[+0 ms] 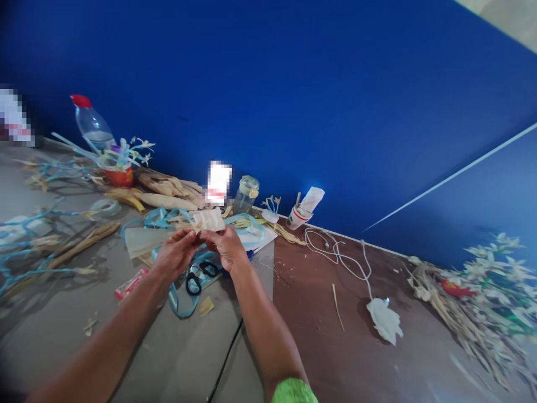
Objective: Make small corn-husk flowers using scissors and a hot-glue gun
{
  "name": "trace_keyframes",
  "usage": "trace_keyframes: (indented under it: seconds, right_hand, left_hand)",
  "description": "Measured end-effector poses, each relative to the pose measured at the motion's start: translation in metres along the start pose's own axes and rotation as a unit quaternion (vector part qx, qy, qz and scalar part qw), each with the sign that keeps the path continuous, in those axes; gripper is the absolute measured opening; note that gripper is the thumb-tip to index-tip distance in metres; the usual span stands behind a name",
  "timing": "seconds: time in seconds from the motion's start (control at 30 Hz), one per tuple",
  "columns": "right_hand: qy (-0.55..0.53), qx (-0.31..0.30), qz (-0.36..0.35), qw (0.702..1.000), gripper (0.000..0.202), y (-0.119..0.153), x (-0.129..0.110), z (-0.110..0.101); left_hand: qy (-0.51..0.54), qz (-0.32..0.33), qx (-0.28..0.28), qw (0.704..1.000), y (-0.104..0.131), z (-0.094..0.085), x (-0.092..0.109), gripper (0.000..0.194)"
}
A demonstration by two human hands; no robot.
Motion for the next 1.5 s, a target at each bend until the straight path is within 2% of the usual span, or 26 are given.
trace_keyframes:
  seconds: [0.37, 0.73, 0.83, 1.13, 1.5]
  right_hand:
    - [-0.007, 0.022, -0.023, 0.999, 0.014, -0.005, 0.005, -0.001]
    - [-0.042, 0.006, 0.004, 0.999, 0.02, -0.002, 0.006, 0.006]
    - [-0.051, 0.002, -0.006, 0.999, 0.024, -0.003, 0.007, 0.005]
    - [-0.028, 0.016, -0.039, 0.999, 0.016, -0.007, 0.009, 0.004]
    - [-0.013, 0.031, -0.061, 0.998, 0.02, -0.006, 0.01, 0.005]
  left_hand:
    - [0.003, -0.016, -0.014, 1.0, 0.002, 0.004, -0.001, 0.021]
    - [0.012, -0.034, -0.027, 0.999, 0.001, 0.001, -0.002, 0.018]
    - [0.012, -0.039, -0.038, 0.998, 0.001, 0.001, -0.003, 0.017]
    - [0.025, -0.055, -0.06, 0.996, 0.002, 0.003, -0.004, 0.018]
    - [0.045, -0.063, -0.057, 0.995, 0.0, -0.001, -0.005, 0.016]
Point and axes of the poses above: each hand's wrist, its own y-axis away from the middle knuckle, its own z-axis out of the palm, x = y × z, the point moved 6 cm from there along -y, towards the middle knuckle, and after that the axes turned 11 degrees about z, right-handed, at the moved point
